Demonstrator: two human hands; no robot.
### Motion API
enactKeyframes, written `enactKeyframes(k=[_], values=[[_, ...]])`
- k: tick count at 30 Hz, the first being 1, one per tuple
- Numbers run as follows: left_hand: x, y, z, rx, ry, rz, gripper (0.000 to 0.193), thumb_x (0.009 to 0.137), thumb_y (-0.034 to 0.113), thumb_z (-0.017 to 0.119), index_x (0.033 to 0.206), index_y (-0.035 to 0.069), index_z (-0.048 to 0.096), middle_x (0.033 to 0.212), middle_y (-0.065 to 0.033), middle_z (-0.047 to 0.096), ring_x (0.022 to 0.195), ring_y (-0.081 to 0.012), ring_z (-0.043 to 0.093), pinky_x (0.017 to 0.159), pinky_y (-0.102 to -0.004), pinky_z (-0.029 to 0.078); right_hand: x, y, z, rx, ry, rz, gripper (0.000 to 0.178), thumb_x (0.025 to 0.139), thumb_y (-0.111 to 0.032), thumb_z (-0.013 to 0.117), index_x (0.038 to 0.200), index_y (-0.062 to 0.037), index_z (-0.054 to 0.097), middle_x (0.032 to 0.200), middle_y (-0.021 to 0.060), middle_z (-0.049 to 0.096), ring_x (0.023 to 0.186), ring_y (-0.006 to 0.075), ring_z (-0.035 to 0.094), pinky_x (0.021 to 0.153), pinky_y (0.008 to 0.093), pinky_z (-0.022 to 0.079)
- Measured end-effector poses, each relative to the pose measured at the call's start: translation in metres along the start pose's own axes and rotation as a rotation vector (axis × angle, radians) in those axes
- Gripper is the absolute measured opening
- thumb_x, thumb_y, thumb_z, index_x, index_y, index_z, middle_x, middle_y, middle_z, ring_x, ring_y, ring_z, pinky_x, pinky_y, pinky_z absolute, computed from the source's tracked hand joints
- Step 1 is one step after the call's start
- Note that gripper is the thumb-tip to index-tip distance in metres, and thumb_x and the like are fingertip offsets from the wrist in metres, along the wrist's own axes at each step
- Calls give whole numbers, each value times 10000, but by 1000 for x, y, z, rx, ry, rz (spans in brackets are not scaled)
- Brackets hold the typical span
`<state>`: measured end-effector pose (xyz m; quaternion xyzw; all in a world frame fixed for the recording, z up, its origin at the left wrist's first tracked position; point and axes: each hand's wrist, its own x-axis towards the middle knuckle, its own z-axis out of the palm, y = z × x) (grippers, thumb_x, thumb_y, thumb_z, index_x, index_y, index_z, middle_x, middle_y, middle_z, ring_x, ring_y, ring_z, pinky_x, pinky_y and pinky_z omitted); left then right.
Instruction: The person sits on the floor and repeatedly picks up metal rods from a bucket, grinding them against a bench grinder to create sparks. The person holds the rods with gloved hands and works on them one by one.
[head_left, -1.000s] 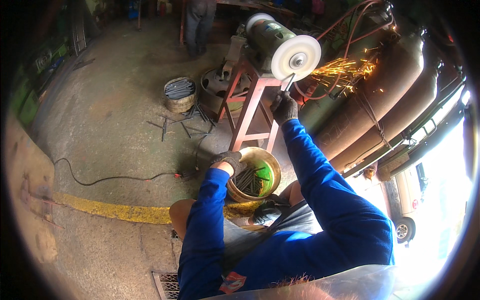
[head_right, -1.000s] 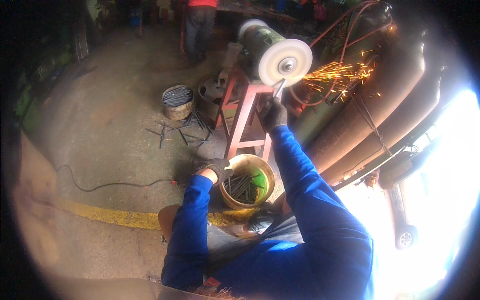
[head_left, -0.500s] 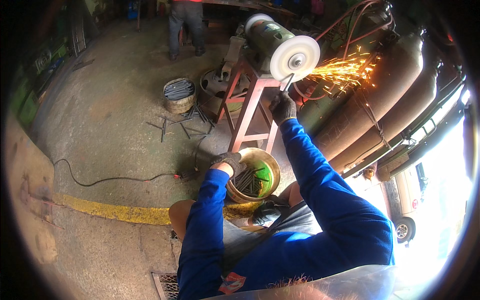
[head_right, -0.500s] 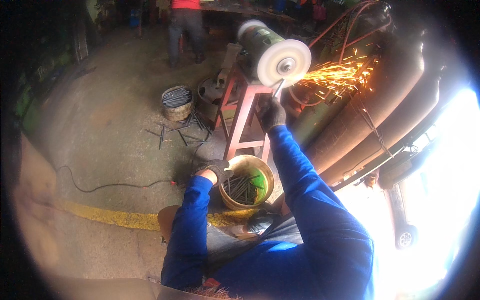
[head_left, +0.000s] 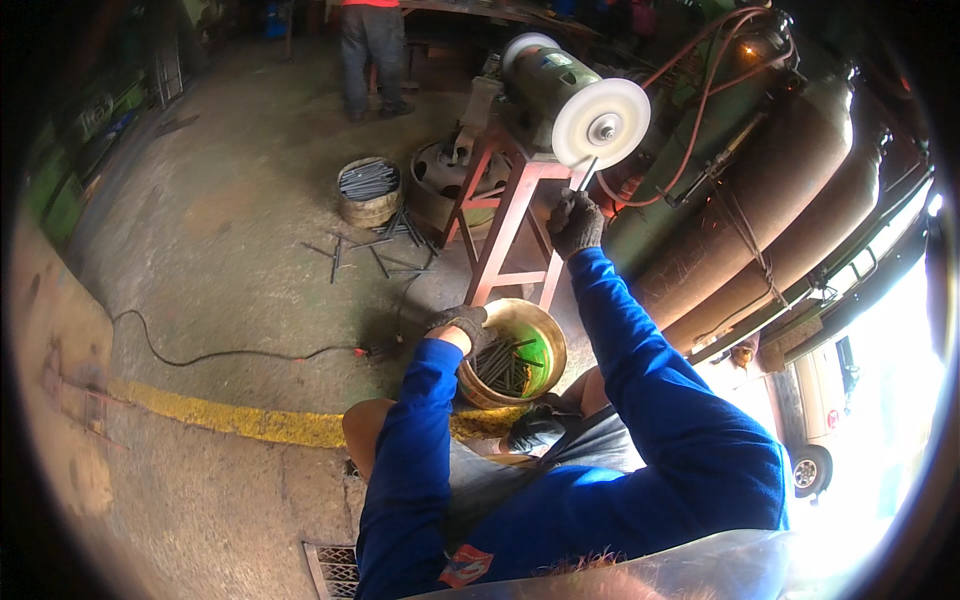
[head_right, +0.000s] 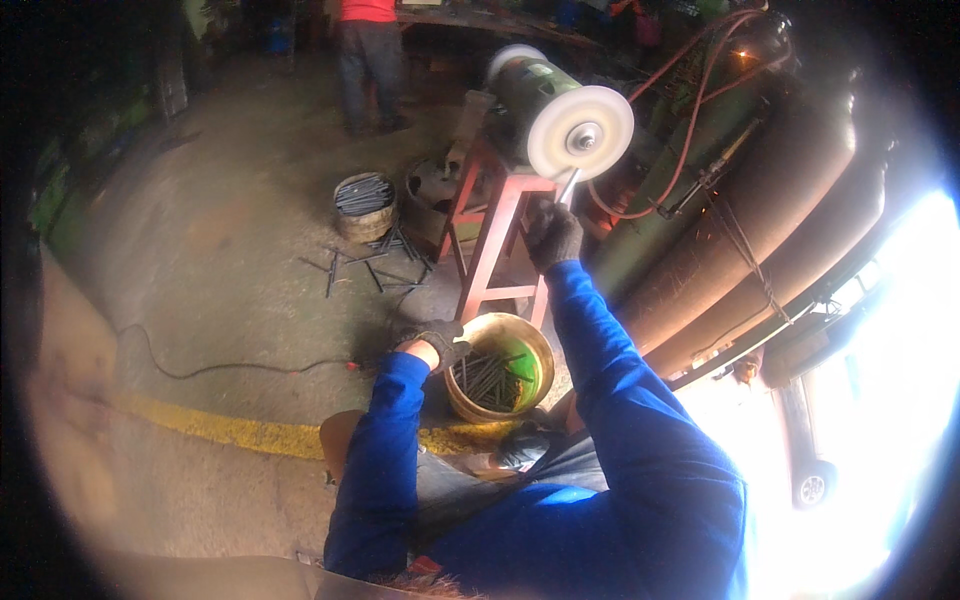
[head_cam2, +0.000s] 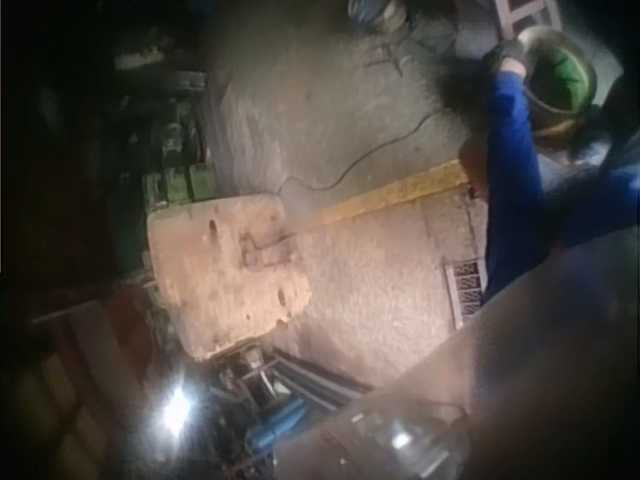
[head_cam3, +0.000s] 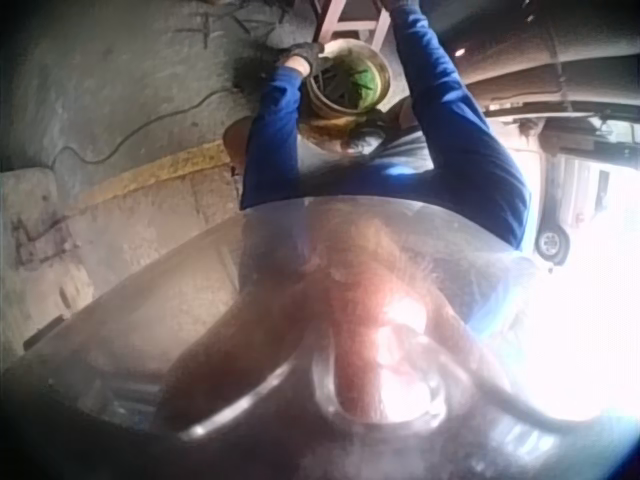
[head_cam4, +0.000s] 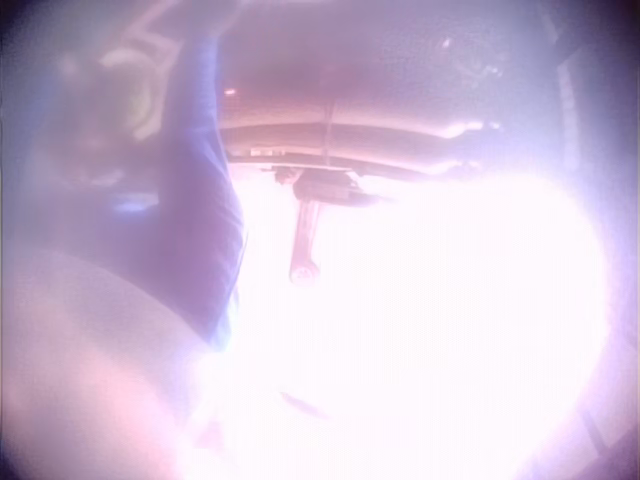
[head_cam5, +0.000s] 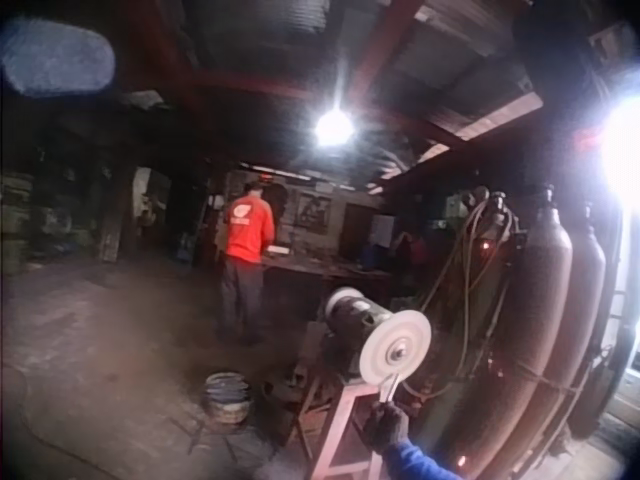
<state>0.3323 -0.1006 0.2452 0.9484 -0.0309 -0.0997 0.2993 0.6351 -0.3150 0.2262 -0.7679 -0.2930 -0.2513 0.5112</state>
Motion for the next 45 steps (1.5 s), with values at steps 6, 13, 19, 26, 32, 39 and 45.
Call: enactKeyframes(k=[6,13,19,26,32,39,45], values=[[6,-9,7,31,3,24,438,844,414,666,1163,113,649,1144,-190,658,1077,-365,628,909,-448,500,3,-10,-3,-162,-6,22,226,972,-313,473,906,-127,583,627,-43,494,455,110,412,391,249,315],[-6,-2,-3,51,-23,-21,422,870,416,642,1166,115,652,1141,-177,663,1068,-354,631,905,-439,500,-5,-66,-10,777,-22,503,206,1033,-233,429,938,-118,572,668,-53,501,528,36,481,473,154,455],[-11,1,-10,60,-30,-56,436,869,419,650,1174,107,649,1135,-195,663,1061,-372,629,918,-449,492,-3,-73,2,662,-107,390,216,1027,-300,462,912,-140,552,665,-42,503,539,77,493,475,193,438],[-2,-17,8,48,-37,-49,442,871,416,649,1184,104,643,1174,-191,646,1097,-372,610,936,-445,483,-5,-90,16,1138,137,885,199,980,-324,534,847,-177,536,652,-39,497,527,140,481,453,271,383],[10,-4,9,83,-72,-35,467,872,417,638,1216,102,628,1238,-172,625,1150,-347,601,964,-435,486,-1,-84,1,1188,96,804,126,931,-232,575,826,-165,556,653,-16,491,542,148,489,454,280,383],[7,6,1,57,-50,-32,461,858,402,656,1226,127,620,1186,-183,647,1115,-364,615,952,-444,491,-20,-65,-22,-235,65,-131,19,912,-125,570,918,-108,578,675,-18,498,549,115,496,464,249,394],[-5,13,-8,12,-44,-38,445,855,381,668,1219,129,620,1185,-189,645,1115,-374,610,950,-448,488,-25,-33,-36,188,-37,84,179,985,-206,486,1034,-74,596,695,-9,523,547,118,509,475,236,408]])
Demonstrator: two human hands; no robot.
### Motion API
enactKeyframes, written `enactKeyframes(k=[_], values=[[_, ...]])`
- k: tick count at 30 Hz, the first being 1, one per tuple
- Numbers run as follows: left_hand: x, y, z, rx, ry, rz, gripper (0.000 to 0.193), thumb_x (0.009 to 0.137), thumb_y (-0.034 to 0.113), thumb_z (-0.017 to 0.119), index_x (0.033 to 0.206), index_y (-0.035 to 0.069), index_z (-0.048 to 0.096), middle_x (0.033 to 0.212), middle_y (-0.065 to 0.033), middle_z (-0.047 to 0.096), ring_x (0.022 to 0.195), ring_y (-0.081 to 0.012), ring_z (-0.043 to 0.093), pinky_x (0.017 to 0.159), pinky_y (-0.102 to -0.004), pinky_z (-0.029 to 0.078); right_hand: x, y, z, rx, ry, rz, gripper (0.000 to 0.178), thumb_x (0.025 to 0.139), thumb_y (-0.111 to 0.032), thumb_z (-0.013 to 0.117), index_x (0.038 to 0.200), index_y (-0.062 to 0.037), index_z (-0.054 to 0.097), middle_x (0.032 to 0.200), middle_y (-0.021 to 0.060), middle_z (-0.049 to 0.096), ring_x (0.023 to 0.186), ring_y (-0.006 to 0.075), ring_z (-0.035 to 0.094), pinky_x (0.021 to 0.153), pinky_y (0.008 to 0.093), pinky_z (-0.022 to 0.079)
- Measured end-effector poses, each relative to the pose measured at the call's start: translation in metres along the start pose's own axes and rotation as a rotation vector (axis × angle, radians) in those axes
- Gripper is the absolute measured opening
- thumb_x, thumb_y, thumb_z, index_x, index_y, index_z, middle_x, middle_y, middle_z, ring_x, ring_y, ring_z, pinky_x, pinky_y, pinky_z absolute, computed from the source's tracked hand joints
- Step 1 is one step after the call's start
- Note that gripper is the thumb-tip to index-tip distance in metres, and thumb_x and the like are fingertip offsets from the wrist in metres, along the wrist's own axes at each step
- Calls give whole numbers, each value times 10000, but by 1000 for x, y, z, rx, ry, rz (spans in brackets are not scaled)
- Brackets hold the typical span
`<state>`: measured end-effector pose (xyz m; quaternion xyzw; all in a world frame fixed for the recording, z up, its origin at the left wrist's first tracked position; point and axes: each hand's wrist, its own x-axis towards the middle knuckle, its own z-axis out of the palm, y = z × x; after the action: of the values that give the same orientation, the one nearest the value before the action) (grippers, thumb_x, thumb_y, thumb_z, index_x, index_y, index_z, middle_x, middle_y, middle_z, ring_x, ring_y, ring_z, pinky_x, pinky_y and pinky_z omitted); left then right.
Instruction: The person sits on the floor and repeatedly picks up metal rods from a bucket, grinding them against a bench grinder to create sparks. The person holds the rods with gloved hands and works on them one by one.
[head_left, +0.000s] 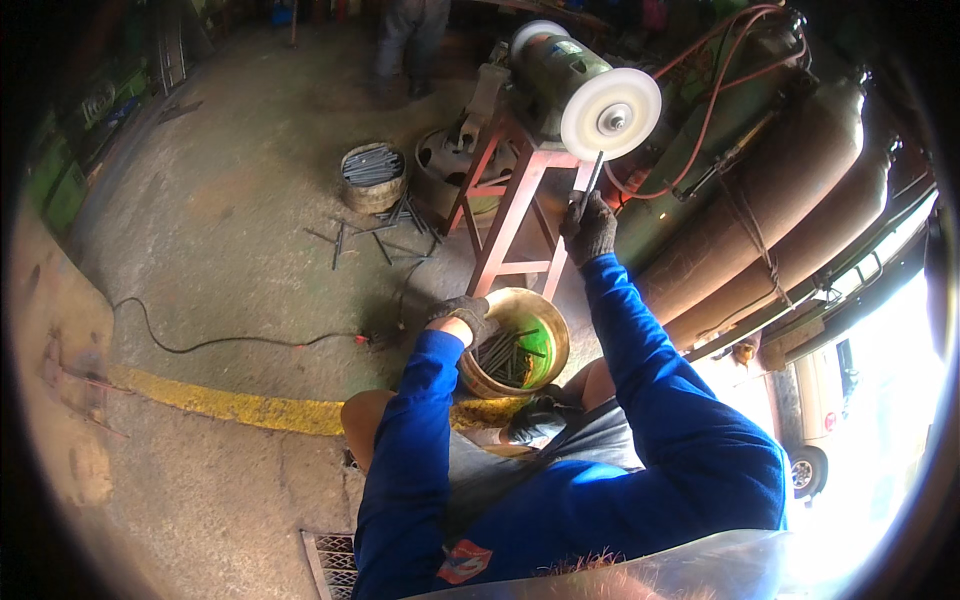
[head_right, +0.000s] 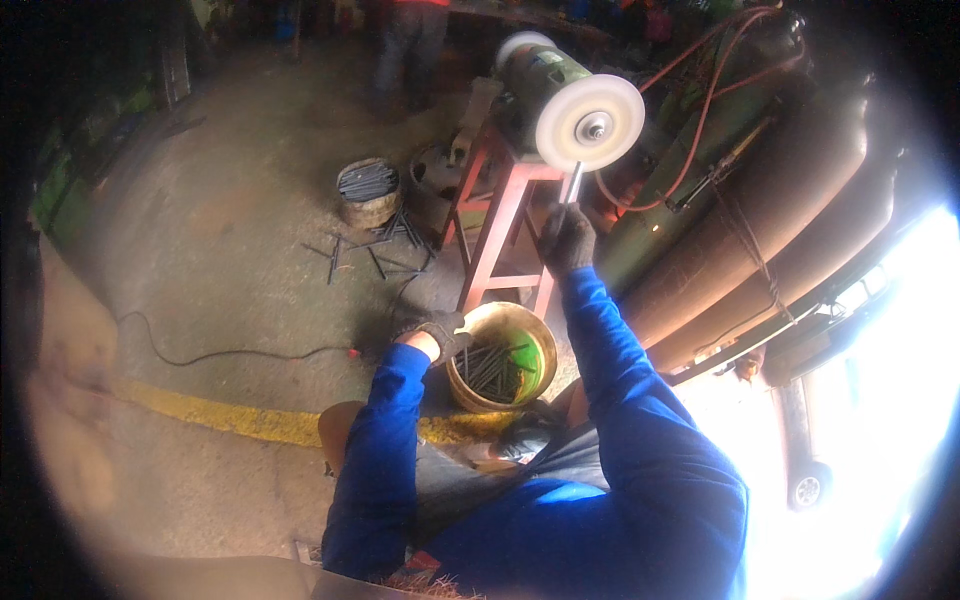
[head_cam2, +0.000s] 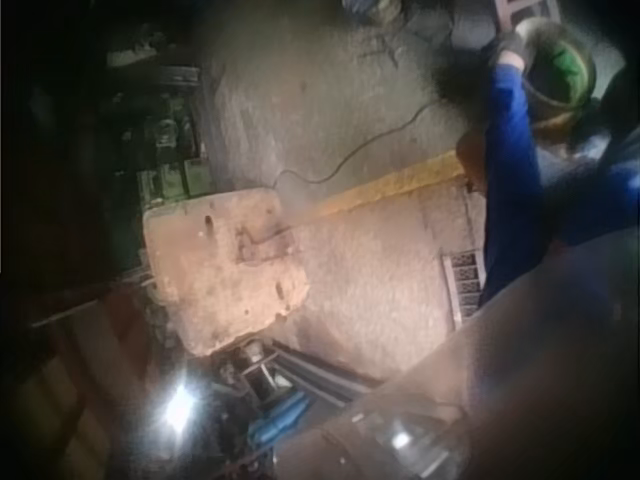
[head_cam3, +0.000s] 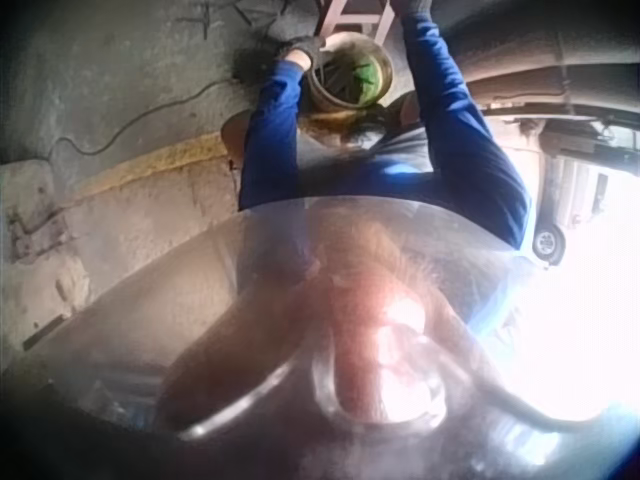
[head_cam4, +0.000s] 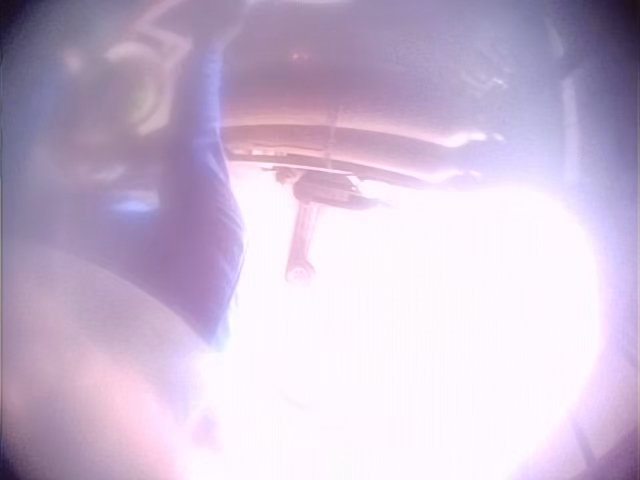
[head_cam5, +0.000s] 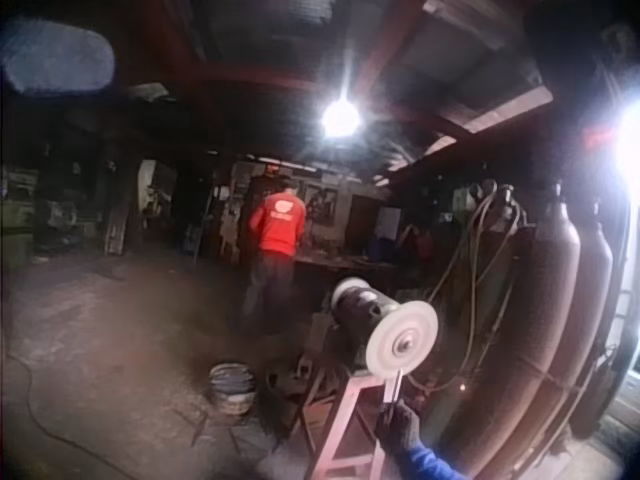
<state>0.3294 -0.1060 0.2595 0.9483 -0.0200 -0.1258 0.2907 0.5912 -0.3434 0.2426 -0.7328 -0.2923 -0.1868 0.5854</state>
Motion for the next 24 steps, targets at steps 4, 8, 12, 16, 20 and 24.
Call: enactKeyframes(k=[4,8,12,16,20,24], values=[[1,-10,5,-8,-14,-21,443,855,379,671,1217,128,620,1200,-187,640,1119,-376,608,954,-451,485,1,0,11,-333,13,-58,281,1006,-308,464,1035,-66,604,718,6,574,533,135,521,470,257,411],[9,-12,9,-34,-10,17,448,856,386,669,1220,128,621,1207,-186,637,1116,-375,609,950,-447,488,7,12,5,-202,53,-20,269,1012,-286,472,1052,-59,611,794,24,631,569,142,552,492,271,453],[7,-11,8,17,-16,18,460,872,423,650,1213,115,625,1212,-174,634,1114,-371,605,933,-452,490,9,6,10,-136,73,-23,266,1016,-281,488,1090,-56,610,868,29,657,666,143,602,566,273,519],[5,-8,4,3,-17,27,456,871,421,650,1209,116,627,1208,-178,635,1109,-369,607,928,-449,492,14,9,11,-209,118,-95,239,1009,-269,520,1119,-74,602,912,18,657,735,125,619,635,255,543],[8,-15,11,13,-8,26,462,875,425,638,1219,118,623,1198,-178,640,1105,-365,611,926,-448,494,18,13,16,-232,89,-79,205,991,-239,555,1124,-88,591,890,4,641,740,116,612,635,256,539],[16,-13,18,46,-20,27,457,885,433,613,1209,113,636,1190,-179,645,1098,-361,618,927,-444,495,24,26,1,-260,50,-75,179,979,-208,566,1114,-92,582,867,-15,611,741,109,602,608,253,527]])
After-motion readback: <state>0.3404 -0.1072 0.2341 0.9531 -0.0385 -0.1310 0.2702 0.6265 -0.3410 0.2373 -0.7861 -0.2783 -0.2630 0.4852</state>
